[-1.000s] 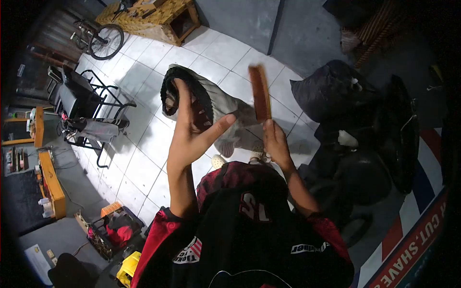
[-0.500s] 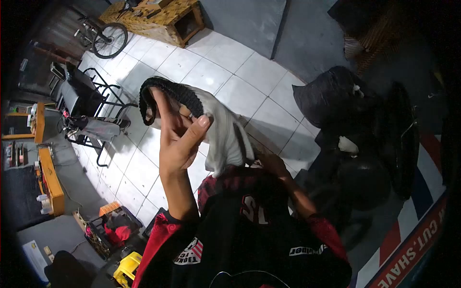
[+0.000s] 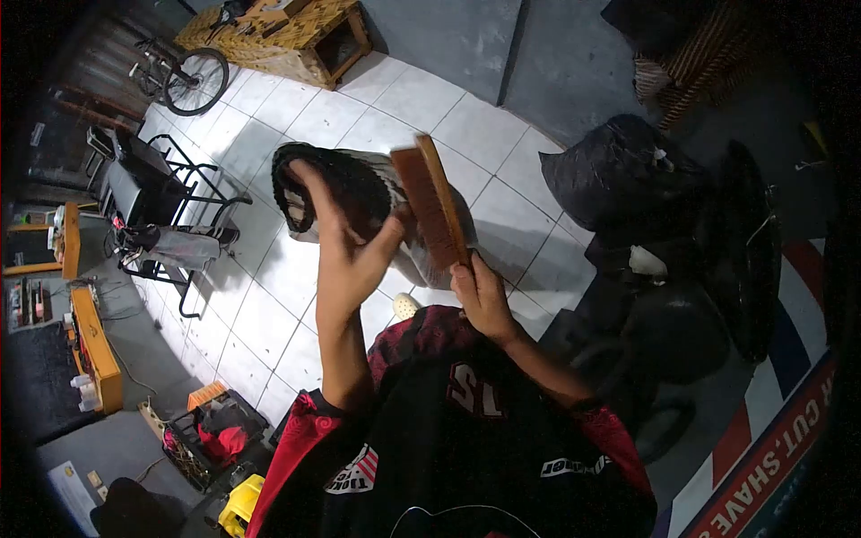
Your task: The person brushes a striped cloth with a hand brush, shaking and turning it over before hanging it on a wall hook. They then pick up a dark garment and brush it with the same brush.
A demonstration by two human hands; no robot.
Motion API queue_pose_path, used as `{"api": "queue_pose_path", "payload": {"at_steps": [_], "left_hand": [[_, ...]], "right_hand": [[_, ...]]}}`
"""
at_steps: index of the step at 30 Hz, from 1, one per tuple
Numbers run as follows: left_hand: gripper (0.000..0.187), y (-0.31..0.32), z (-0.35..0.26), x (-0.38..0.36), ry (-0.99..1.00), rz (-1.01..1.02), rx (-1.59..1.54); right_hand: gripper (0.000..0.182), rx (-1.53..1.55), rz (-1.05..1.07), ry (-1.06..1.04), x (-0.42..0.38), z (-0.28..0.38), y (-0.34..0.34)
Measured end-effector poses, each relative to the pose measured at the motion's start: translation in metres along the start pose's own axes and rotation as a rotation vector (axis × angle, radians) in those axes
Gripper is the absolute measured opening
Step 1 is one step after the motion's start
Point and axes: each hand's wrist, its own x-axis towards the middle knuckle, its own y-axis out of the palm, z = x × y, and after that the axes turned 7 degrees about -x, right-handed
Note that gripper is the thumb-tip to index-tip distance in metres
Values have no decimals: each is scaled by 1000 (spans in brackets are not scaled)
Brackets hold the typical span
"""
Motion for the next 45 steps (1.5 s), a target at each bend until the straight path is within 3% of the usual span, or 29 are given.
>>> {"api": "queue_pose_path", "payload": {"at_steps": [1,2,5,6,9,12,14,17,21,24,26,29,33,35,38,41,44,45], "left_hand": [[101,-6,1,-1,28,-24,81],[100,-4,-8,0,-60,-83,-2],[101,-9,-14,1,-31,-142,-201],[103,-10,-14,2,-16,-163,-260],[107,-9,-11,8,40,-231,-351],[102,-2,-1,9,65,-338,-235],[100,5,5,9,100,-382,-72],[97,22,12,6,107,-373,-53],[99,34,11,7,90,-380,-145],[99,30,1,10,124,-414,-233],[97,23,-2,9,110,-433,-242],[98,16,3,10,122,-452,-254],[100,13,2,8,68,-443,-285],[99,15,2,9,83,-446,-305],[95,23,5,9,87,-465,-305],[88,32,6,12,122,-505,-341],[78,36,0,19,199,-547,-464],[74,32,-1,19,205,-533,-502]], "right_hand": [[21,-35,-5,28,-2,-22,9],[22,-123,70,82,-4,-58,17],[30,-504,361,216,-21,-162,13],[33,-707,491,236,-26,-169,4],[40,-807,512,236,-29,-171,-12],[35,-490,36,237,-12,-150,-13],[28,-33,40,315,7,-77,-21],[24,391,29,175,12,18,-26],[24,319,174,-36,15,3,4],[32,-143,268,205,20,-43,10],[41,-422,517,418,15,-111,9],[38,-467,531,624,4,-146,0],[32,-365,95,315,8,-168,-4],[27,-44,-22,313,21,-88,-14],[22,268,26,212,21,24,-29],[20,111,101,-123,12,30,-13],[26,-27,93,-108,7,-11,22],[28,-401,93,-211,5,-50,36]]}}
